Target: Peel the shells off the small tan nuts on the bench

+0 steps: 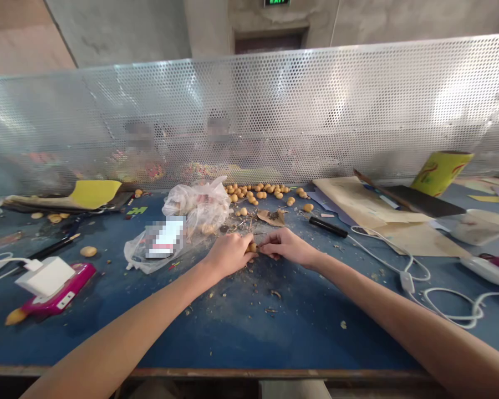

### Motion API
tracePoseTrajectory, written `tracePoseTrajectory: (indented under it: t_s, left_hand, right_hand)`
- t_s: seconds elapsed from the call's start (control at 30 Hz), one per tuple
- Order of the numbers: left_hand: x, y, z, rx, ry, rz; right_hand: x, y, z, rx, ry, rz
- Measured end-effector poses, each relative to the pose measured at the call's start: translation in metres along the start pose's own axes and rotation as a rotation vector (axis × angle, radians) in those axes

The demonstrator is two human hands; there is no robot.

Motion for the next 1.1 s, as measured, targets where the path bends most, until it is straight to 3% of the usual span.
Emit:
tracePoseTrajectory:
  t_s: [0.23,0.4,0.6,0.87,1.1]
  left_hand:
    - [-0.0013,0.0002,0.0012,0.010,-0.004,0.006]
    - [0.0003,0.0008,0.0003,0.025,0.017,0.024]
    - [0.0002,0.0010,0.0018,0.028,-0.002,0.014]
    - [-0.0008,0.0005,0.0018,0.017,-0.020,-0.002]
    - [0.0000,0.0003,0.0032,0.029,-0.033,-0.008]
  right_hand:
    - [0.0005,-0.0005,-0.0011,-0.039,0.028,0.043]
    - [0.0000,-0.0009,-0.0003,0.027,-0.144,-0.083]
    - [-0.0061,-0.0015,-0.0044,0.020,-0.016,0.056]
    - [-0.0032,-0.0039,-0.0025,-0.010,0.019,0.145]
    - [-0.0030,-0.0019,-0.0049,0.036,-0.022,0.074]
Point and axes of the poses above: each hand's wrist, its own y-axis towards the middle knuckle, its own x-axis out of the back of the hand, z = x × y, the point moved 6 cm from there along y, towards the middle knuckle, and after that the axes turned 3 degrees about -z, right-handed, at the moved point
